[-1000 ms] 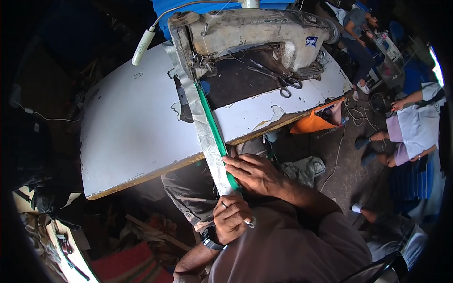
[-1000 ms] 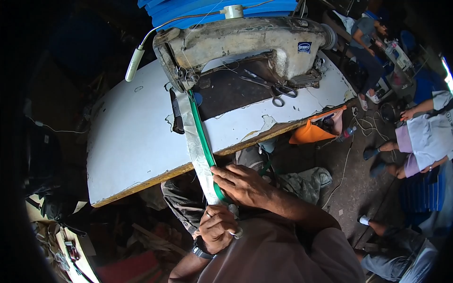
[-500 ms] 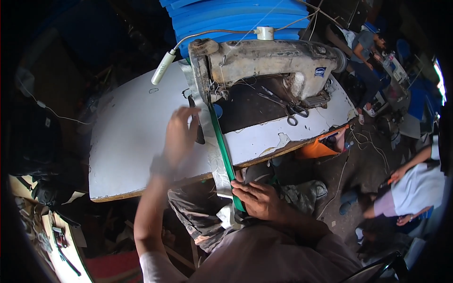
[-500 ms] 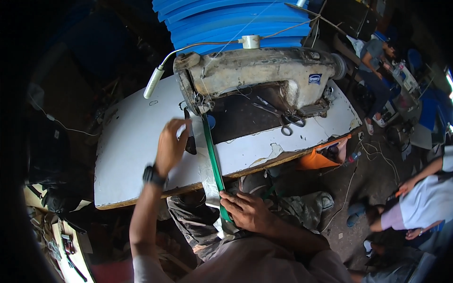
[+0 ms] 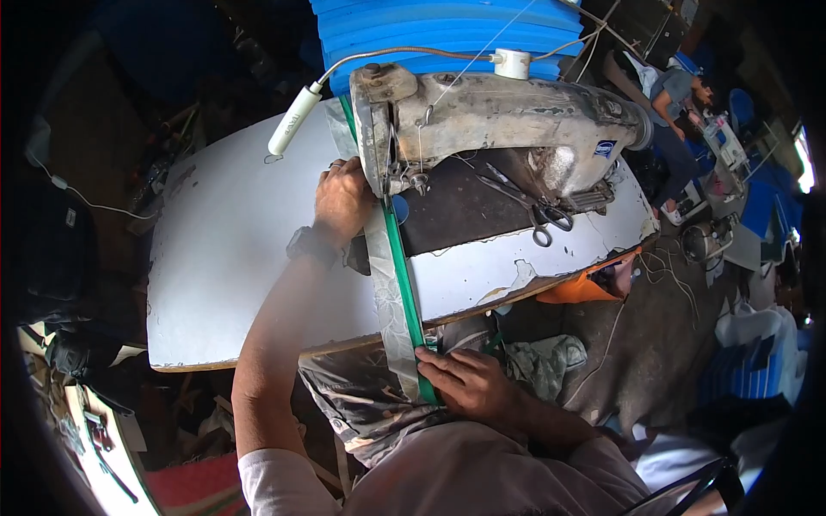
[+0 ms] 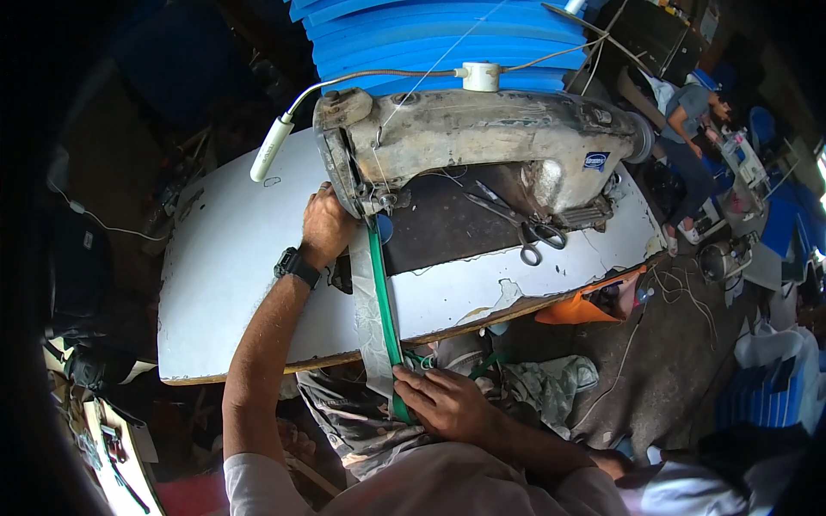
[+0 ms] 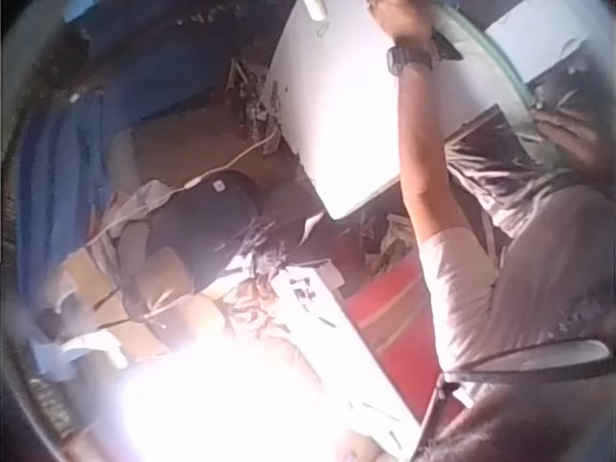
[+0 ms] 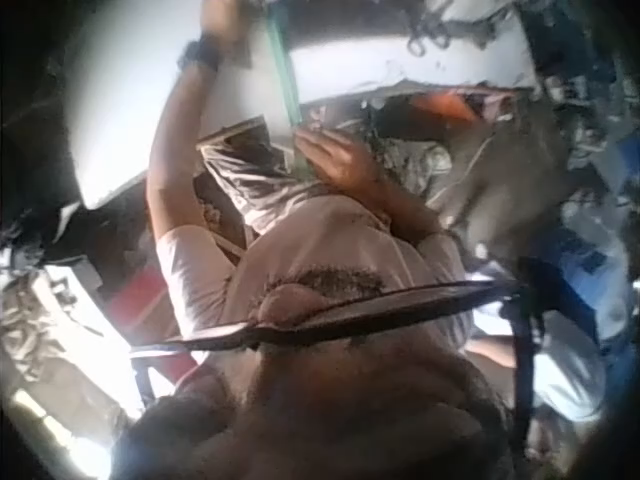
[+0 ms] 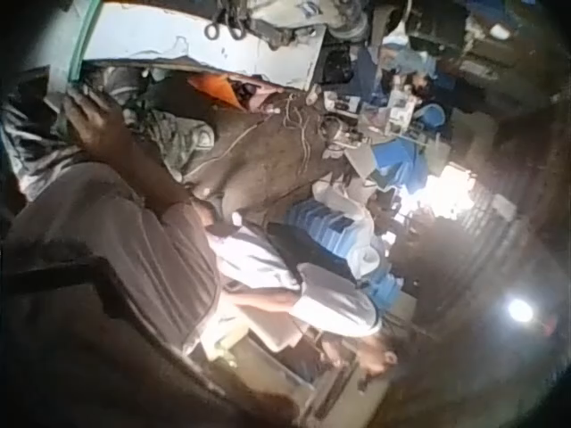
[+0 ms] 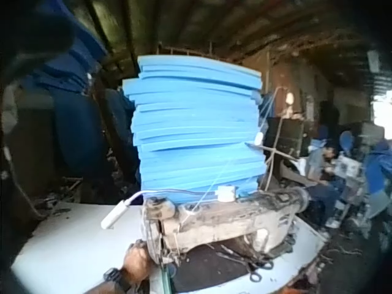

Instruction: Sewing pieces of upholstery material using an industrial sewing machine and trimming with scissors.

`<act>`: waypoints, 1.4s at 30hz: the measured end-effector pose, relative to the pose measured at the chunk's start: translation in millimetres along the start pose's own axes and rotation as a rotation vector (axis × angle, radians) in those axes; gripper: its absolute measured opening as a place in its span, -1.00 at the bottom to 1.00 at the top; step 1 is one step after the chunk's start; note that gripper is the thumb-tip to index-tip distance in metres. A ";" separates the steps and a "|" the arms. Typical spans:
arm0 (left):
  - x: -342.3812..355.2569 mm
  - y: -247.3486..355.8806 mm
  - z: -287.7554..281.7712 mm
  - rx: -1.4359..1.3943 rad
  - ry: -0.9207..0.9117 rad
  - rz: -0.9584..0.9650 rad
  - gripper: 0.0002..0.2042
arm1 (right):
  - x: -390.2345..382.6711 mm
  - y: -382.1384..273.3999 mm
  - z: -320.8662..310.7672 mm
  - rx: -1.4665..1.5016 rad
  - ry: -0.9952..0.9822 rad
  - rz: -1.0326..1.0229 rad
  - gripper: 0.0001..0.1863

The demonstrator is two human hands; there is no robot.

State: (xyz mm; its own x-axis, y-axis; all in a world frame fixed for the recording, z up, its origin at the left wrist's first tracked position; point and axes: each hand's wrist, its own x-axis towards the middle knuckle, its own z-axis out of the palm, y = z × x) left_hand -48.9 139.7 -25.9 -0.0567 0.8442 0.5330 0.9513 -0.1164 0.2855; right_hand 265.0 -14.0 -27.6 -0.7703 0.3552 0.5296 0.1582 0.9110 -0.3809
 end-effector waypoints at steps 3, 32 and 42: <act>2.3 -1.5 0.1 0.009 -0.016 0.003 -0.79 | 3.3 3.9 0.1 0.007 -0.015 0.000 -0.54; 71.5 -43.5 16.6 0.140 -0.005 0.025 -0.82 | 84.7 63.0 7.3 -0.068 -0.004 0.026 -0.61; 98.1 -60.3 32.2 -0.044 0.034 0.018 -0.83 | 109.9 84.3 8.0 -0.055 -0.059 0.108 -0.67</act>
State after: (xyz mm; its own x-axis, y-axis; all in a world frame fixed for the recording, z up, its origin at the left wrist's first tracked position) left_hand -102.1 246.4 -16.4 -0.0505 0.8237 0.5648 0.9381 -0.1549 0.3098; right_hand 188.8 100.1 -7.6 -0.7820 0.4403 0.4413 0.2745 0.8788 -0.3903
